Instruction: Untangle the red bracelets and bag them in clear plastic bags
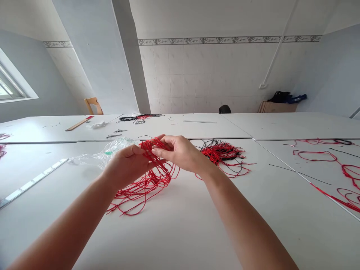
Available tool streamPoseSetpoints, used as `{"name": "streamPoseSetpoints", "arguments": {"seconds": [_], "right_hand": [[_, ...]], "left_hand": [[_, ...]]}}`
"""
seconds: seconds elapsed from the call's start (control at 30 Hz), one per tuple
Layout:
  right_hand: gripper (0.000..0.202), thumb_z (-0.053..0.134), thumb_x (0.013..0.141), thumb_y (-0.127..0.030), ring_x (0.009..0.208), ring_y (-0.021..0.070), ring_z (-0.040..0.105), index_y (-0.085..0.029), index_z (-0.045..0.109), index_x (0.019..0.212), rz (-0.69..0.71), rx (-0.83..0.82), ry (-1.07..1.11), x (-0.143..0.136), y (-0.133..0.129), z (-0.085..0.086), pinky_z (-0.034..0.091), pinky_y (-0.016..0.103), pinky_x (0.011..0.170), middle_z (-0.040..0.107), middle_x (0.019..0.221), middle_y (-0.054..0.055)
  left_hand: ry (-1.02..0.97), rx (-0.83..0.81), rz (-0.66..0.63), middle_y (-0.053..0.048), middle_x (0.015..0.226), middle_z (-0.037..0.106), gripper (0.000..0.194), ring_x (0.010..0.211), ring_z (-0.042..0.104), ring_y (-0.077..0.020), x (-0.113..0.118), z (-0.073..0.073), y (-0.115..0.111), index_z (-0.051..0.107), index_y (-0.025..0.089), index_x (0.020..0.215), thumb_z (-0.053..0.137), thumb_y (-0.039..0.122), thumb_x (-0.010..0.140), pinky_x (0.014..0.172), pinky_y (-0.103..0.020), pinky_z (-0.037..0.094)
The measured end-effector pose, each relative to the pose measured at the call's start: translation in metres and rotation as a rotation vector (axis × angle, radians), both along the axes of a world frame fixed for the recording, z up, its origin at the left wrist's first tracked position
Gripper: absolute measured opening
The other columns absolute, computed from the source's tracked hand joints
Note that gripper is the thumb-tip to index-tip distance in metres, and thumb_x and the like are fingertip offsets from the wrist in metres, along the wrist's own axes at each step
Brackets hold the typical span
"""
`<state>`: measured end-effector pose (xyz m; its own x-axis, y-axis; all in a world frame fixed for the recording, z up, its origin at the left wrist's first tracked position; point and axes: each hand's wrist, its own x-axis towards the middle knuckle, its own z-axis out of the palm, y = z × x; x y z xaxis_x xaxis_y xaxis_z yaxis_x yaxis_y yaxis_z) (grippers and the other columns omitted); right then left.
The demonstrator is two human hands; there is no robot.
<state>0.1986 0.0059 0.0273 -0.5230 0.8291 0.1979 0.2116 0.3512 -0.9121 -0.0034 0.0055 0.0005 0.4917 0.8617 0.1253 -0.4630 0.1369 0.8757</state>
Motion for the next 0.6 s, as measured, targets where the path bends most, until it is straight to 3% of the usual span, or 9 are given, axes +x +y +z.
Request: {"name": "streamPoseSetpoints", "arguments": {"seconds": [0.23, 0.43, 0.6], "right_hand": [[0.035, 0.067, 0.092, -0.051, 0.068, 0.0132, 0.049, -0.021, 0.073, 0.110, -0.021, 0.027, -0.014, -0.001, 0.000, 0.000, 0.037, 0.029, 0.064, 0.061, 0.081, 0.000], [0.023, 0.062, 0.094, -0.043, 0.064, 0.0116, 0.045, -0.021, 0.065, 0.097, -0.147, 0.058, -0.044, 0.004, -0.002, 0.004, 0.036, 0.029, 0.061, 0.059, 0.080, -0.002], [0.021, 0.062, 0.095, -0.043, 0.070, 0.0130, 0.053, -0.022, 0.063, 0.099, -0.137, 0.074, 0.023, 0.005, 0.006, -0.002, 0.042, 0.030, 0.067, 0.066, 0.087, -0.001]], "left_hand": [[0.041, 0.000, 0.010, -0.011, 0.128, 0.072, 0.042, 0.136, 0.051, -0.0362, 0.001, 0.004, -0.001, 0.078, 0.016, 0.114, 0.050, 0.019, 0.083, 0.116, -0.054, 0.036], [0.028, 0.025, -0.052, -0.009, 0.134, 0.070, 0.045, 0.140, 0.048, -0.0347, -0.001, 0.005, 0.000, 0.077, 0.018, 0.117, 0.048, 0.020, 0.083, 0.118, -0.053, 0.035], [0.041, 0.037, -0.063, -0.011, 0.136, 0.069, 0.045, 0.140, 0.048, -0.0347, -0.004, 0.008, 0.011, 0.076, 0.017, 0.118, 0.048, 0.019, 0.083, 0.117, -0.053, 0.038]]}}
